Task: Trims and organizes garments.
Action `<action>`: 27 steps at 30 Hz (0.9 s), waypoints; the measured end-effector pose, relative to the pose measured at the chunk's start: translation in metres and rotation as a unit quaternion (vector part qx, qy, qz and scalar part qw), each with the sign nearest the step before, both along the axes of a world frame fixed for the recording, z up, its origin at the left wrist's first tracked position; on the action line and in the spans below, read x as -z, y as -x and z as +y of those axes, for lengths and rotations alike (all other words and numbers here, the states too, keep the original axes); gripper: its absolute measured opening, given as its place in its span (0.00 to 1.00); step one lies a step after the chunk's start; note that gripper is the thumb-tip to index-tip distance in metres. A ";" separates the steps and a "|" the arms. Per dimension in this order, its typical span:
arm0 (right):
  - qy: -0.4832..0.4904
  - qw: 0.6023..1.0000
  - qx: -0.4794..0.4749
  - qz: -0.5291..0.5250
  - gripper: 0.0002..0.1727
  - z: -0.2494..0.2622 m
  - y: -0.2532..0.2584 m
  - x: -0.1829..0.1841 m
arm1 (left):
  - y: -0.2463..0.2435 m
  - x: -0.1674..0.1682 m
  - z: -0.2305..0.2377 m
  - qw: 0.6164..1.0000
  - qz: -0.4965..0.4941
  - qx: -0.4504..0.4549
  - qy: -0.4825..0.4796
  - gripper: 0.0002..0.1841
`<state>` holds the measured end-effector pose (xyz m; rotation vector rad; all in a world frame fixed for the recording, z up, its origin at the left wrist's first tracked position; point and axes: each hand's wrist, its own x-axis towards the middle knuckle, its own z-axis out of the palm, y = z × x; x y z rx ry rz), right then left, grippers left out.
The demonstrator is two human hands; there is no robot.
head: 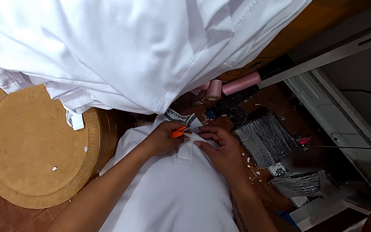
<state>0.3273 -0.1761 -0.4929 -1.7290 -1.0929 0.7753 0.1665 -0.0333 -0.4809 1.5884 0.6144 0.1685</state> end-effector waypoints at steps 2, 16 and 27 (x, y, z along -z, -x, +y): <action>-0.015 1.000 0.020 0.009 0.22 -0.002 0.005 -0.002 | 0.002 -0.001 -0.006 0.992 -0.035 -0.019 -0.123 0.11; -0.007 0.988 0.073 -0.133 0.22 -0.002 0.020 -0.006 | -0.002 -0.023 0.007 0.938 0.028 -0.006 -0.344 0.18; -0.030 0.979 0.071 -0.191 0.18 -0.001 0.023 -0.010 | 0.002 -0.031 0.003 0.852 0.068 0.139 -0.500 0.16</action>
